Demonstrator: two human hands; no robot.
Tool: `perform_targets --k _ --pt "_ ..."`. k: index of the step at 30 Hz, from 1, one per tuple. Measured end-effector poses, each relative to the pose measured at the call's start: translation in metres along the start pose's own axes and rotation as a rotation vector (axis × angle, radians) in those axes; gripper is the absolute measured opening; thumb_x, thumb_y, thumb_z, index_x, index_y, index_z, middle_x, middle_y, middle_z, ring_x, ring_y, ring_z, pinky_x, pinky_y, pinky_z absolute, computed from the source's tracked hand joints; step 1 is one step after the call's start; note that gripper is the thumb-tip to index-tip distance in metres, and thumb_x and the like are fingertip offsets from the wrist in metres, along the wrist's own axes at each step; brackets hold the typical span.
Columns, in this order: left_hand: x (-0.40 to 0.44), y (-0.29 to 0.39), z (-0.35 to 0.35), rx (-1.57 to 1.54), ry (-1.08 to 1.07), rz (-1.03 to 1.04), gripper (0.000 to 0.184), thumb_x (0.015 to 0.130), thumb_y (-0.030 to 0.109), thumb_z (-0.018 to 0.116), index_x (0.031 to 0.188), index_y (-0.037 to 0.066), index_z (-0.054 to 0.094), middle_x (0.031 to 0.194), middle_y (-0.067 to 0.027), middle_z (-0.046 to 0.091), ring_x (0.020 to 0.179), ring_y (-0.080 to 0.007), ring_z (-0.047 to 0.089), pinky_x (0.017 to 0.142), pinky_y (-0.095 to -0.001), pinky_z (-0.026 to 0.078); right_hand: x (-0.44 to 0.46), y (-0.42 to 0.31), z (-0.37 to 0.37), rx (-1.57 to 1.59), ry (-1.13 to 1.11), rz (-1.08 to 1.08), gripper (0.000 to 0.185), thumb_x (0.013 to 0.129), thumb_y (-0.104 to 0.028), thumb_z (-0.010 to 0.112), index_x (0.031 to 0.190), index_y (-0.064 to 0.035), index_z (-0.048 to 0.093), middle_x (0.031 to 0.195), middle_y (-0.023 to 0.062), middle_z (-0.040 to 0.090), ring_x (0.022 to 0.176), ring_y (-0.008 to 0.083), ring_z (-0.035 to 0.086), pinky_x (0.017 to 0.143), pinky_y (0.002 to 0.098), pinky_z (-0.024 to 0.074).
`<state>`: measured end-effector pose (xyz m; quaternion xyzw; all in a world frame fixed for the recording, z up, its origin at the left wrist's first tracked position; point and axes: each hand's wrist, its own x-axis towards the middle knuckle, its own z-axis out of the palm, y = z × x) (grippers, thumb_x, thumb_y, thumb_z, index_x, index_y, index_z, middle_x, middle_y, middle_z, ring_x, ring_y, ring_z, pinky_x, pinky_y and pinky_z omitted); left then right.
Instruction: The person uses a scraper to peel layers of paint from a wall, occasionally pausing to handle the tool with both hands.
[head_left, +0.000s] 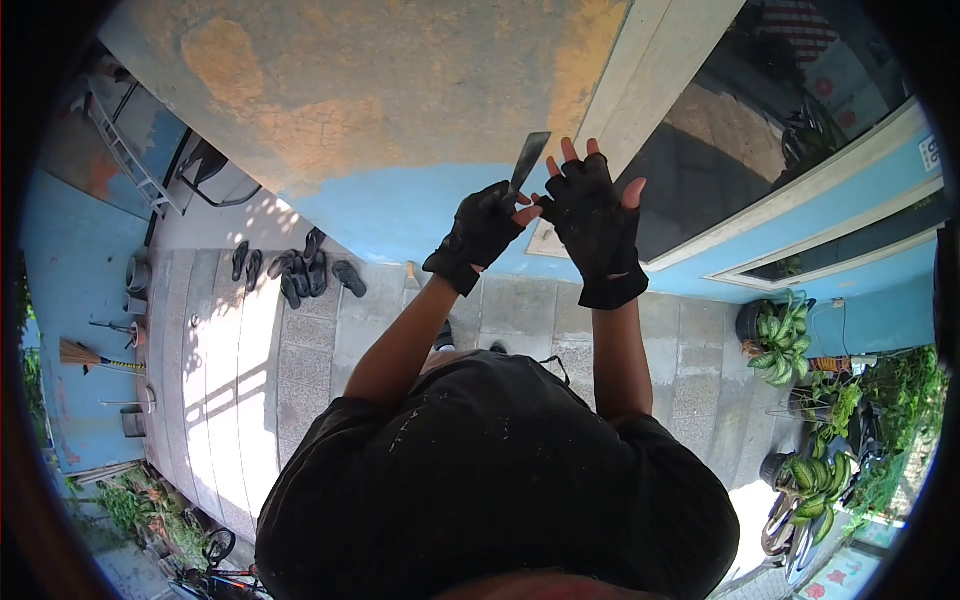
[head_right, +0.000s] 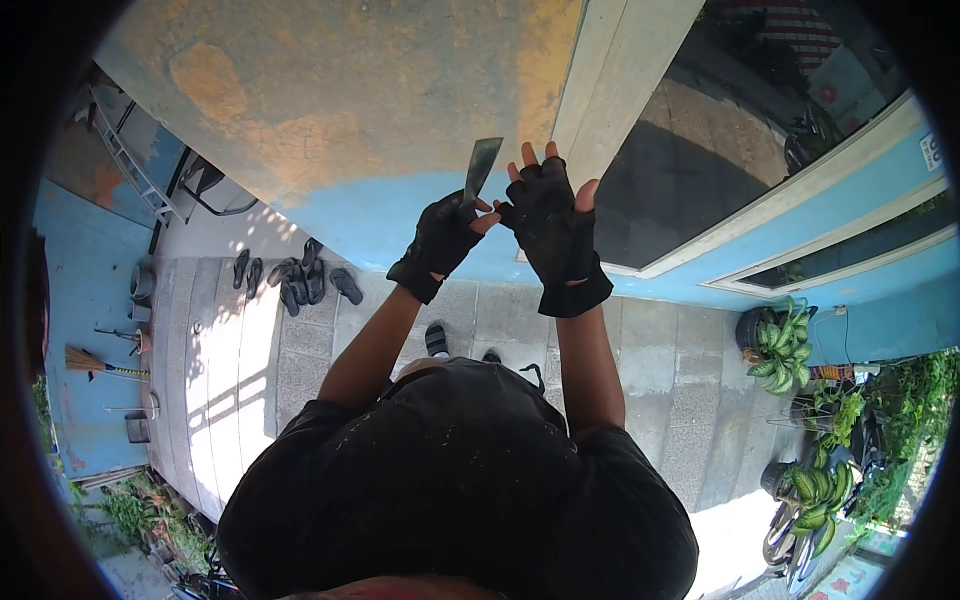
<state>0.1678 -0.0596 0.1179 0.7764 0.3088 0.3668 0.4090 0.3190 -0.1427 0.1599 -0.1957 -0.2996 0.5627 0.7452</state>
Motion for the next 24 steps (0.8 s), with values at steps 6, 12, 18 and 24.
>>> perform_targets --k 6,12,18,24 --pt "-0.006 -0.008 0.015 -0.046 0.102 0.173 0.017 0.083 0.021 0.072 0.084 0.006 0.065 0.073 -0.0087 0.066 0.063 -0.0231 0.063 0.06 -0.0327 0.049 0.0 -0.001 0.003 0.086 -0.039 0.035 0.108 0.078 -0.083 0.043 0.153 -0.0128 0.01 0.156 0.013 0.017 0.142 0.0312 0.02 0.108 0.054 0.0307" --pt "0.003 0.002 -0.007 -0.022 0.144 0.052 0.013 0.083 0.015 0.073 0.09 0.006 0.067 0.07 -0.0055 0.064 0.063 -0.0144 0.06 0.06 -0.0305 0.048 0.0 0.018 0.0 0.084 0.067 -0.006 0.105 0.08 -0.081 0.044 0.151 -0.008 0.018 0.154 0.0168 0.021 0.14 0.034 0.024 0.113 0.0509 0.0251" --pt "-0.009 0.039 0.005 -0.185 0.067 0.294 0.025 0.079 0.021 0.076 0.099 0.009 0.068 0.078 -0.0094 0.069 0.07 -0.0231 0.069 0.064 -0.0322 0.053 -0.003 0.035 -0.013 -0.175 0.008 0.1 0.086 0.094 -0.06 0.046 0.154 -0.0114 0.01 0.157 0.0141 0.02 0.144 0.0285 0.024 0.115 0.0385 0.028" --pt "-0.01 0.031 0.004 -0.051 0.023 0.37 0.02 0.082 0.015 0.072 0.099 0.004 0.069 0.088 -0.0114 0.071 0.079 -0.0217 0.07 0.074 -0.0311 0.054 -0.004 0.046 -0.015 -0.15 0.1 0.126 0.075 0.097 -0.052 0.047 0.154 -0.0122 0.018 0.157 0.0122 0.021 0.14 0.0264 0.032 0.116 0.0398 0.0274"
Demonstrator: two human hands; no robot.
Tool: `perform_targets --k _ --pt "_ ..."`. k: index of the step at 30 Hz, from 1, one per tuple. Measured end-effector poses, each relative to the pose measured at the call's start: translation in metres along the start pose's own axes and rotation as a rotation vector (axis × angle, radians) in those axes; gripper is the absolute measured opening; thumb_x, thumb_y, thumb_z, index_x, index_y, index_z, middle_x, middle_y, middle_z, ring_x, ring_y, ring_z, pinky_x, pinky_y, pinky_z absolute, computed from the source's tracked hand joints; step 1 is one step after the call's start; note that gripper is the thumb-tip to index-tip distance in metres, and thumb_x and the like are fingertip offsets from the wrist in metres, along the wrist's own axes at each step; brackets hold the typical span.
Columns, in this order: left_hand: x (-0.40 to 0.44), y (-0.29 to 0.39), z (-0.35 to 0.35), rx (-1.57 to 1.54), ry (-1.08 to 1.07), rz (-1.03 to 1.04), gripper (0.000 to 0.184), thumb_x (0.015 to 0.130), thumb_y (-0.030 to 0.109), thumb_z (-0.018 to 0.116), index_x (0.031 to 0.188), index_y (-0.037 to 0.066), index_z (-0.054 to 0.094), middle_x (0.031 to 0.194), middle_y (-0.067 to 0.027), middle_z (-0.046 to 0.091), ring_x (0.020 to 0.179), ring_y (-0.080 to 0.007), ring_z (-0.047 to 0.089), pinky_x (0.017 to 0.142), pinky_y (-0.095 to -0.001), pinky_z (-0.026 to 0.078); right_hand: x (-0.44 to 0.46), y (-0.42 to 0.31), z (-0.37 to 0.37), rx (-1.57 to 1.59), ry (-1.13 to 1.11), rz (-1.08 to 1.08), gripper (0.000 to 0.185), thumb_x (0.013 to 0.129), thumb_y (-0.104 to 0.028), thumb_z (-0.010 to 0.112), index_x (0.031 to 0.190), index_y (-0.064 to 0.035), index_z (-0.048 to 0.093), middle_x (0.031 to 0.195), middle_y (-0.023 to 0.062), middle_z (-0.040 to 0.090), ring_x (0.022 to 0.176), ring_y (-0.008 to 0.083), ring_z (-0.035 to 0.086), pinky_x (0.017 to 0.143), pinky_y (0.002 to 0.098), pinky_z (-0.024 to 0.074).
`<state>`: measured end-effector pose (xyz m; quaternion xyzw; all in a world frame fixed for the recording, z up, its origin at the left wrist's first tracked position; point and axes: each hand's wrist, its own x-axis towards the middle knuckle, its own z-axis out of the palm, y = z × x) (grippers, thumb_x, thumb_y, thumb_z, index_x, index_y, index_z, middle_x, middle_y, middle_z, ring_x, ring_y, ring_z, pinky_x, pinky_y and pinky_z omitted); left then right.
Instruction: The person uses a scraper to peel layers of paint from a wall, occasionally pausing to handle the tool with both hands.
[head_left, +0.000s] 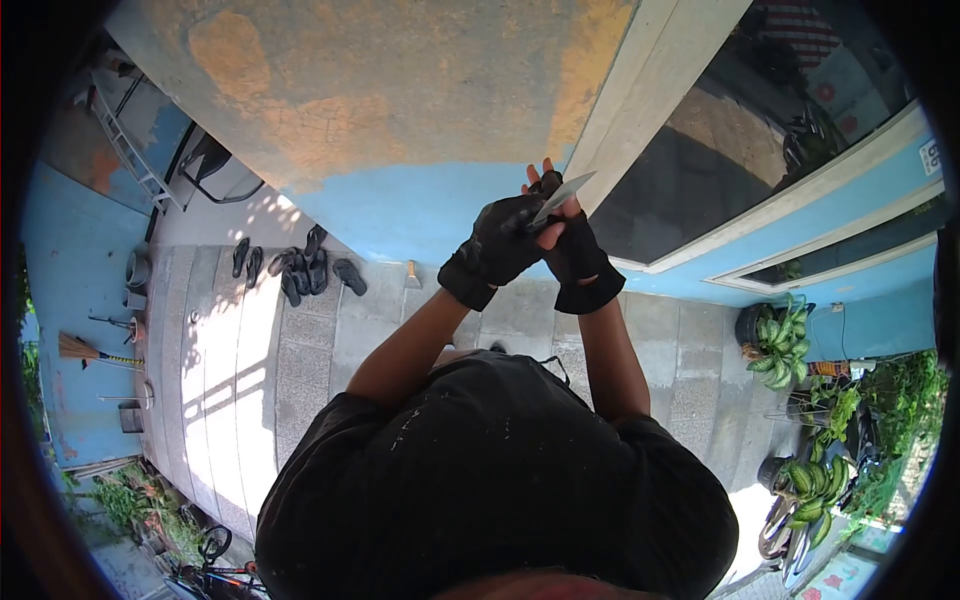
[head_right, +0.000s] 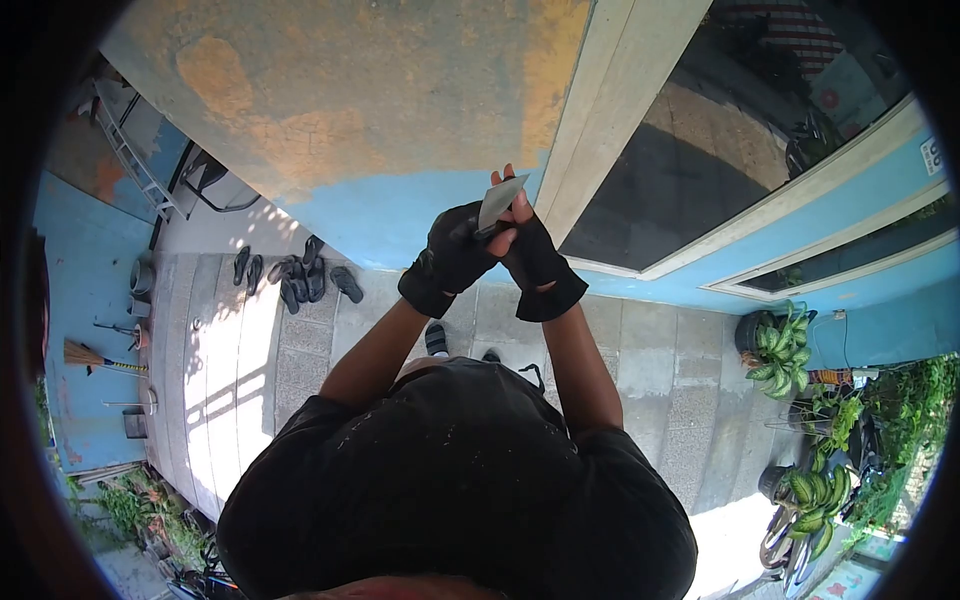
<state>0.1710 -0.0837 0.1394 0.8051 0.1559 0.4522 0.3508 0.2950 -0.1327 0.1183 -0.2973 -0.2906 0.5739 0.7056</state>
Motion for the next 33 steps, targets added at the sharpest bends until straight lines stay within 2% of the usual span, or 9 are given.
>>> perform_targets --k 6,8,12,14,18,21,28,31,33 --pt "0.002 0.002 0.001 -0.156 0.142 -0.123 0.014 0.089 0.016 0.066 0.096 0.004 0.068 0.082 -0.0053 0.07 0.072 -0.015 0.065 0.066 -0.0282 0.052 0.005 0.003 -0.009 -0.004 -0.003 0.15 0.082 0.096 -0.051 0.052 0.154 -0.009 0.014 0.147 0.0102 0.04 0.123 0.0167 0.048 0.099 0.03 0.0411" --pt "0.003 0.0 -0.006 -0.524 0.006 -0.575 0.012 0.092 0.017 0.062 0.094 0.005 0.066 0.07 -0.0014 0.062 0.06 -0.0135 0.058 0.056 -0.0265 0.046 0.001 -0.001 0.002 -0.148 0.11 0.022 0.081 0.096 -0.046 0.055 0.153 -0.0038 0.016 0.139 0.0103 0.048 0.112 0.0153 0.055 0.091 0.0289 0.0455" --pt "0.005 -0.011 -0.002 -1.089 0.2 -0.585 0.026 0.097 0.029 0.056 0.096 0.004 0.06 0.068 -0.0024 0.054 0.058 -0.0146 0.052 0.056 -0.0306 0.044 -0.003 -0.003 0.004 -0.186 0.033 -0.109 0.07 0.096 -0.035 0.059 0.147 0.0025 0.029 0.129 0.0109 0.057 0.101 0.0141 0.059 0.086 0.0295 0.0478" --pt "-0.001 -0.023 -0.004 -1.138 0.17 -0.54 0.034 0.098 0.036 0.054 0.102 0.003 0.06 0.088 -0.0095 0.064 0.08 -0.0186 0.061 0.068 -0.033 0.049 -0.008 -0.009 0.011 -0.631 0.156 -0.323 0.04 0.095 -0.024 0.061 0.126 0.0013 0.056 0.11 0.0095 0.062 0.088 0.0154 0.062 0.077 0.0302 0.0498" --pt "-0.001 -0.025 0.001 -1.172 0.182 -0.508 0.045 0.097 0.041 0.054 0.12 0.002 0.057 0.132 -0.0155 0.054 0.12 -0.0239 0.052 0.095 -0.0376 0.047 -0.017 -0.023 0.029 -1.083 0.337 -0.474 0.037 0.086 -0.012 0.07 0.118 0.0024 0.059 0.093 0.0077 0.068 0.083 0.0139 0.064 0.074 0.0295 0.0515" --pt "0.001 -0.015 0.002 -1.244 0.085 -0.496 0.051 0.097 0.042 0.054 0.128 0.001 0.054 0.145 -0.0159 0.044 0.131 -0.0249 0.045 0.106 -0.0386 0.041 -0.014 -0.023 0.029 -1.275 0.035 -0.221 0.027 0.084 -0.006 0.068 0.109 -0.0019 0.062 0.09 0.0078 0.065 0.081 0.0192 0.065 0.074 0.0315 0.0514" --pt "-0.002 -0.016 0.001 -1.11 -0.081 -0.504 0.081 0.091 0.06 0.051 0.144 0.0 0.035 0.151 -0.0152 0.036 0.136 -0.023 0.039 0.109 -0.036 0.037 -0.01 -0.022 0.009 -1.345 -0.138 -0.409 0.022 0.084 -0.005 0.066 0.105 -0.0017 0.061 0.089 0.007 0.064 0.08 0.019 0.065 0.072 0.0298 0.0511" --pt "-0.003 -0.039 0.005 -1.33 -0.174 -0.407 0.1 0.084 0.073 0.047 0.15 0.002 0.023 0.151 -0.0146 0.035 0.136 -0.0229 0.038 0.109 -0.0372 0.036 -0.014 -0.036 0.001 -0.595 0.034 0.015 0.008 0.091 -0.006 0.059 0.097 -0.0006 0.058 0.08 0.0032 0.059 0.07 0.0103 0.059 0.06 0.0238 0.0495" --pt "0.001 -0.017 0.002 -1.381 -0.176 -0.471 0.114 0.075 0.086 0.04 0.151 0.004 0.018 0.143 -0.0124 0.041 0.13 -0.0234 0.043 0.11 -0.0413 0.036 -0.012 -0.038 0.001 -0.665 0.103 -0.01 0.01 0.09 -0.006 0.06 0.099 -0.0019 0.059 0.079 0.002 0.058 0.068 0.0092 0.058 0.058 0.0226 0.0485"
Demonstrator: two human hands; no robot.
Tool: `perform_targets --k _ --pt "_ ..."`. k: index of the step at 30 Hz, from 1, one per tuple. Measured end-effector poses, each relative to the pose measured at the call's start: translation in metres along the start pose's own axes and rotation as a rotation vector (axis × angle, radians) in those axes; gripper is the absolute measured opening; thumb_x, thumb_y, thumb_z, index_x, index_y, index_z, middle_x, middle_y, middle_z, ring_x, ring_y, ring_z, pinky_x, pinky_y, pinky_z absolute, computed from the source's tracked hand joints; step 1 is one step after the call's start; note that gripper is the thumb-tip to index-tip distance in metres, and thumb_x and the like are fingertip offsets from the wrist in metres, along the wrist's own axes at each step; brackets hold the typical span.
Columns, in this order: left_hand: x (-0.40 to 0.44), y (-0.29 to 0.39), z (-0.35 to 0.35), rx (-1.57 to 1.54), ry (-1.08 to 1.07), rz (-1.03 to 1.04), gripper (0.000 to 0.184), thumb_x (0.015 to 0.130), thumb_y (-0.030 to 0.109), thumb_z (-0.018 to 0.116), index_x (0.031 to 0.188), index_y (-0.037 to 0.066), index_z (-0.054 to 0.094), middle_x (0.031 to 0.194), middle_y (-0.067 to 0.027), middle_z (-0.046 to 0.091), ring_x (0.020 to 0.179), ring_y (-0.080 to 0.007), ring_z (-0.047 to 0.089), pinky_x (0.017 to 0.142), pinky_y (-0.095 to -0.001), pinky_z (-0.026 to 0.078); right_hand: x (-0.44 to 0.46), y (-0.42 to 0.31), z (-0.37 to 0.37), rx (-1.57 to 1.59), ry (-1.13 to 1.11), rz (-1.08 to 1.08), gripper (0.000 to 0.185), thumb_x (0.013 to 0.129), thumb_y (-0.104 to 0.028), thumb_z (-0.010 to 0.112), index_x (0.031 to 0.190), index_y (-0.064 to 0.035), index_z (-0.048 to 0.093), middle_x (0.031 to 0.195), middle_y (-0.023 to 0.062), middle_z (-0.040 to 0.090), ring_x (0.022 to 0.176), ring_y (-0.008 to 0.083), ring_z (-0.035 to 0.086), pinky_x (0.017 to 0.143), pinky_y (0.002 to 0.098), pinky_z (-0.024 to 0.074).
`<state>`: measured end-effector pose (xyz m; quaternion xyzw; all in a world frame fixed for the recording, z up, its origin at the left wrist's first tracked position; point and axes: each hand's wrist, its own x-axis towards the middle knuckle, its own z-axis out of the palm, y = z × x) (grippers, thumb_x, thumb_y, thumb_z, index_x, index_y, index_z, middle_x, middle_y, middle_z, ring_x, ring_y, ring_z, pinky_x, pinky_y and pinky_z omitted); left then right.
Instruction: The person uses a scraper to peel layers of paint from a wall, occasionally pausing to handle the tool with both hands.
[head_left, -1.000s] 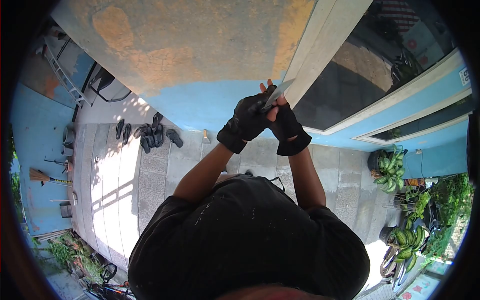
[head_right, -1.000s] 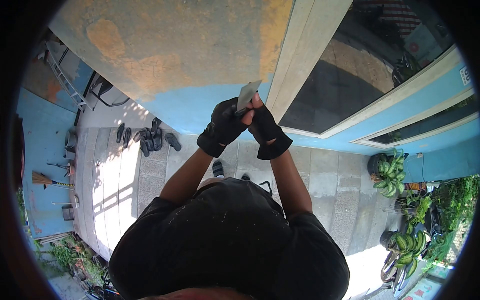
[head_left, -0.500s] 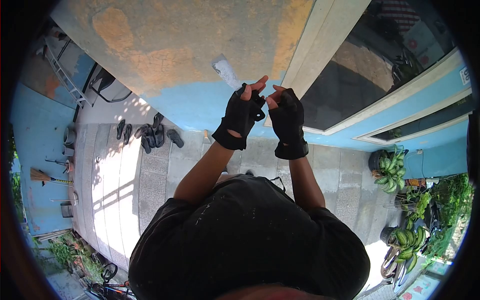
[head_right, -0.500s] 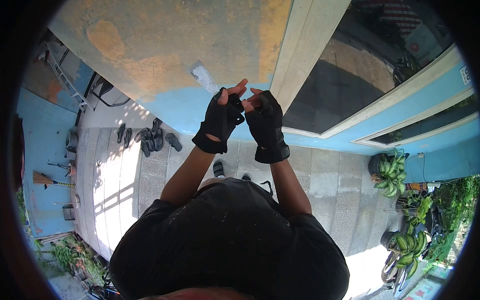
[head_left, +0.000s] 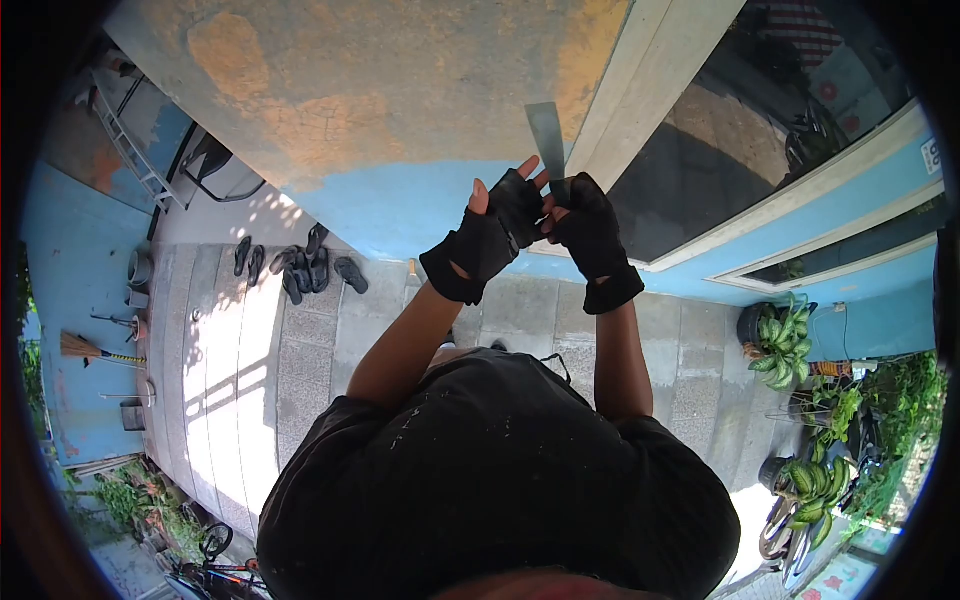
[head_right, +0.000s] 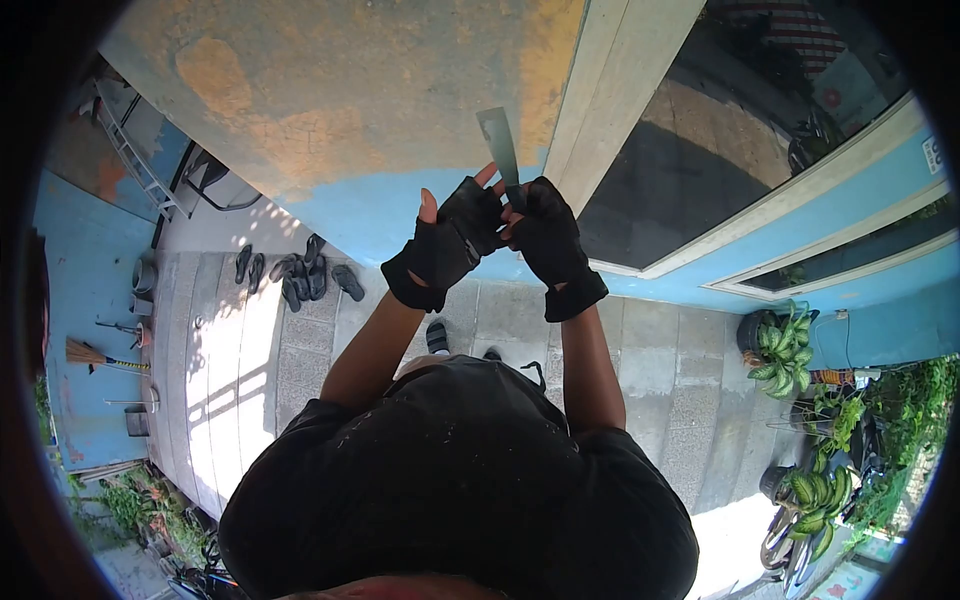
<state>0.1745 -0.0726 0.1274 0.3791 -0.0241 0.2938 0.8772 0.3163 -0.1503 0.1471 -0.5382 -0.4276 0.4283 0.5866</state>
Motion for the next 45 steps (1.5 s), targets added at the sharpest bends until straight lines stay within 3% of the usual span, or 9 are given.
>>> perform_targets --k 5,16,33,35,37,39,40,41,45 --pt "-0.001 -0.004 0.006 -0.081 -0.035 -0.113 0.116 0.077 0.086 0.038 0.154 0.005 0.006 0.142 -0.0116 0.04 0.128 -0.0226 0.046 0.105 -0.0408 0.038 0.0 -0.014 0.014 -0.349 0.13 -0.263 0.013 0.088 -0.009 0.066 0.098 -0.0024 0.062 0.084 0.0021 0.063 0.069 0.0091 0.06 0.063 0.024 0.0495" --pt "0.003 -0.003 0.022 -0.086 -0.035 -0.121 0.112 0.077 0.086 0.038 0.152 0.007 0.016 0.151 -0.0116 0.034 0.136 -0.0238 0.038 0.109 -0.0436 0.032 0.016 -0.007 -0.015 -0.012 0.203 0.021 0.012 0.087 -0.014 0.069 0.09 -0.0032 0.064 0.081 0.0041 0.068 0.072 0.0117 0.064 0.062 0.0266 0.0498" --pt "0.0 0.0 0.009 -0.264 0.044 -0.128 0.107 0.081 0.079 0.044 0.154 0.009 0.01 0.154 -0.0128 0.027 0.131 -0.0282 0.04 0.106 -0.0514 0.034 0.014 0.026 -0.03 -0.482 0.039 -0.151 0.016 0.088 -0.017 0.069 0.092 -0.0022 0.065 0.067 0.002 0.061 0.055 0.01 0.058 0.051 0.0248 0.0463" --pt "-0.002 -0.001 0.007 -0.296 0.085 -0.131 0.106 0.081 0.079 0.044 0.154 0.008 0.012 0.149 -0.0136 0.034 0.127 -0.0279 0.044 0.106 -0.0518 0.035 0.019 0.021 -0.038 -0.228 0.438 -0.052 0.019 0.092 -0.022 0.065 0.091 -0.0034 0.065 0.066 0.0022 0.06 0.057 0.0092 0.057 0.052 0.0261 0.0463" --pt "-0.001 -0.006 0.001 -0.324 0.125 -0.135 0.106 0.081 0.079 0.044 0.153 0.008 0.014 0.143 -0.0143 0.041 0.124 -0.0276 0.048 0.106 -0.0521 0.035 0.023 0.014 -0.044 0.044 0.3 0.067 0.021 0.095 -0.025 0.06 0.095 -0.0043 0.063 0.069 0.0026 0.057 0.059 0.0105 0.056 0.056 0.0296 0.048" --pt "0.002 -0.021 -0.017 -0.399 0.014 -0.177 0.102 0.082 0.08 0.041 0.152 0.008 0.018 0.129 -0.0126 0.051 0.118 -0.0264 0.054 0.106 -0.0516 0.037 0.017 0.003 -0.021 1.057 -0.449 -0.075 0.022 0.098 -0.025 0.055 0.1 -0.004 0.06 0.071 0.0024 0.051 0.061 0.0127 0.054 0.06 0.033 0.0494" --pt "0.006 -0.032 -0.024 -0.453 -0.151 -0.178 0.097 0.083 0.079 0.039 0.149 0.008 0.024 0.122 -0.0114 0.056 0.115 -0.0261 0.056 0.106 -0.0506 0.038 0.012 -0.001 -0.003 1.071 -0.441 -0.059 0.023 0.1 -0.024 0.052 0.105 -0.0022 0.056 0.071 0.0016 0.046 0.06 0.0146 0.052 0.063 0.0352 0.0512" --pt "0.0 -0.035 0.0 -0.366 0.287 -0.244 0.095 0.084 0.078 0.041 0.148 0.009 0.025 0.13 -0.0112 0.052 0.119 -0.0243 0.054 0.108 -0.0489 0.037 0.023 0.009 0.003 0.866 -0.383 -0.033 0.025 0.1 -0.025 0.051 0.105 -0.0011 0.054 0.072 0.0016 0.047 0.063 0.0151 0.053 0.067 0.0369 0.0528" --pt "-0.001 -0.028 0.002 -0.263 0.098 -0.187 0.089 0.087 0.07 0.047 0.147 0.008 0.026 0.145 -0.0116 0.039 0.134 -0.0281 0.039 0.109 -0.0513 0.035 0.053 0.016 -0.024 0.362 0.217 -0.059 0.031 0.101 -0.027 0.05 0.114 0.0009 0.053 0.068 0.0016 0.048 0.055 0.0121 0.05 0.057 0.0315 0.0519"
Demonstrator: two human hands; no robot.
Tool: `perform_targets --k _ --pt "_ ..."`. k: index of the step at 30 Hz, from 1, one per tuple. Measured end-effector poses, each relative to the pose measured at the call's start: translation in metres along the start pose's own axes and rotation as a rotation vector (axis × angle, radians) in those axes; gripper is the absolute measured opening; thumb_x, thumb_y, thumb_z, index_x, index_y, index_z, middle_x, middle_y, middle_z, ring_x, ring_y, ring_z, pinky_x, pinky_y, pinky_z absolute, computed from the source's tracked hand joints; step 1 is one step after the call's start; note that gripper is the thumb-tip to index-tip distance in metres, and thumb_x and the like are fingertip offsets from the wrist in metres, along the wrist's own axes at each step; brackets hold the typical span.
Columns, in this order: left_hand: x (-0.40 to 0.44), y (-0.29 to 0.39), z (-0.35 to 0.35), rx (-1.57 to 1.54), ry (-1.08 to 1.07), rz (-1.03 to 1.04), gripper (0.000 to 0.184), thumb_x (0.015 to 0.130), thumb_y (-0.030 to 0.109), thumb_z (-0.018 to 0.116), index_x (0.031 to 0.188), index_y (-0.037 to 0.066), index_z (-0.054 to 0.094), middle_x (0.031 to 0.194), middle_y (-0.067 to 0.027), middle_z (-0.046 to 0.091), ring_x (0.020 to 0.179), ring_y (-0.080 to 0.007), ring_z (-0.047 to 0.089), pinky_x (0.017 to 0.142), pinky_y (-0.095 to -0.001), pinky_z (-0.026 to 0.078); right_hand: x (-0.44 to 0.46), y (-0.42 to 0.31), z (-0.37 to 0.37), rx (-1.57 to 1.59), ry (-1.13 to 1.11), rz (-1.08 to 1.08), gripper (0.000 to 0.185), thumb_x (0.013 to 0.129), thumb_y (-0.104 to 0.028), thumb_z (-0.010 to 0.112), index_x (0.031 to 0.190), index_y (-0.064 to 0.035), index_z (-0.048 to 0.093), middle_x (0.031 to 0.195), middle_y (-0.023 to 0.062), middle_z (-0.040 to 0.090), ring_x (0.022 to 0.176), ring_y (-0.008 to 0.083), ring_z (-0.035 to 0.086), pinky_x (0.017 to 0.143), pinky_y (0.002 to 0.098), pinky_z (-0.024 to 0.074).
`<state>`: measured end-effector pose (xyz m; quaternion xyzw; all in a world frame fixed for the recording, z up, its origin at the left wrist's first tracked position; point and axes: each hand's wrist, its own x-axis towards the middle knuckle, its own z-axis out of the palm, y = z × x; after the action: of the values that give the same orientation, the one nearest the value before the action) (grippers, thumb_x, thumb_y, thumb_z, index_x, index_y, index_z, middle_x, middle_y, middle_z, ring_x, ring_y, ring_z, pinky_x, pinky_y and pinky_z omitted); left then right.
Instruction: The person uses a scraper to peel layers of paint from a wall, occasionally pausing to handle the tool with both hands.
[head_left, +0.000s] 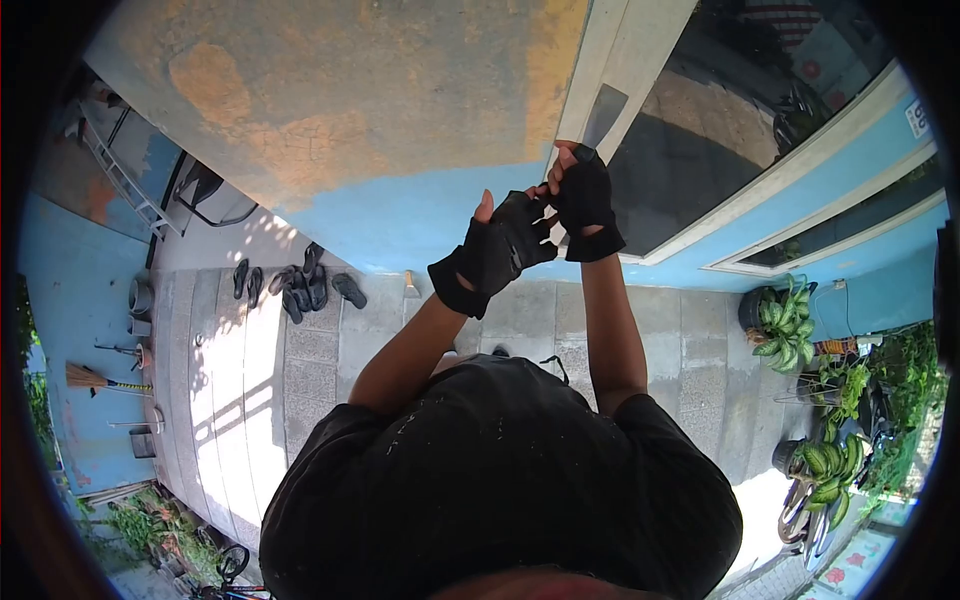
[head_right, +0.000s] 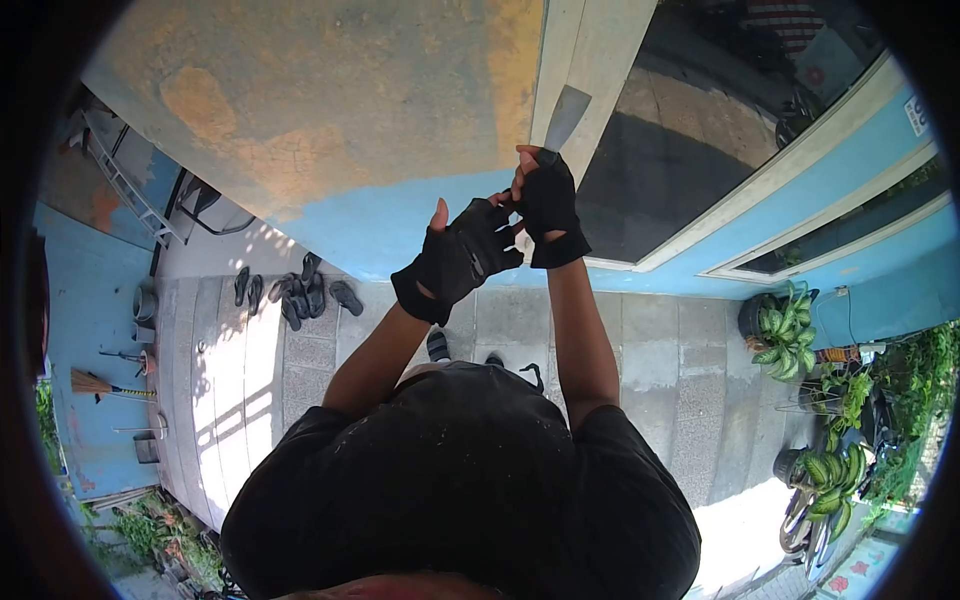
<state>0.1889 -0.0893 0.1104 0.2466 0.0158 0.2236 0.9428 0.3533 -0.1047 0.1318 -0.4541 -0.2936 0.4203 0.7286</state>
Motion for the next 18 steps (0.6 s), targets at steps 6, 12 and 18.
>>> perform_targets --k 6,12,18 --pt "-0.001 0.031 -0.016 0.238 0.165 0.218 0.065 0.093 0.044 0.058 0.142 0.006 0.034 0.147 -0.0143 0.038 0.134 -0.0298 0.038 0.106 -0.0514 0.037 -0.046 -0.003 0.005 0.1 -0.402 0.247 0.033 0.101 -0.033 0.05 0.114 -0.0021 0.051 0.068 0.0032 0.049 0.049 0.0127 0.046 0.052 0.0287 0.045" --pt "0.0 0.065 0.016 0.446 0.286 0.381 0.054 0.096 0.039 0.056 0.13 -0.001 0.045 0.122 -0.0196 0.058 0.11 -0.0292 0.06 0.09 -0.0424 0.053 -0.073 0.005 0.019 0.198 -0.533 0.37 0.038 0.1 -0.028 0.051 0.129 -0.0043 0.045 0.068 0.0021 0.051 0.048 0.0117 0.048 0.048 0.026 0.0414" --pt "0.01 0.081 0.012 0.594 0.295 0.31 0.03 0.095 0.033 0.057 0.093 0.003 0.056 0.082 -0.0135 0.065 0.074 -0.0237 0.065 0.069 -0.0349 0.052 -0.073 -0.013 0.01 0.098 -0.582 0.407 0.035 0.098 -0.033 0.055 0.116 -0.0042 0.048 0.068 0.003 0.05 0.048 0.0116 0.046 0.049 0.0271 0.0429"
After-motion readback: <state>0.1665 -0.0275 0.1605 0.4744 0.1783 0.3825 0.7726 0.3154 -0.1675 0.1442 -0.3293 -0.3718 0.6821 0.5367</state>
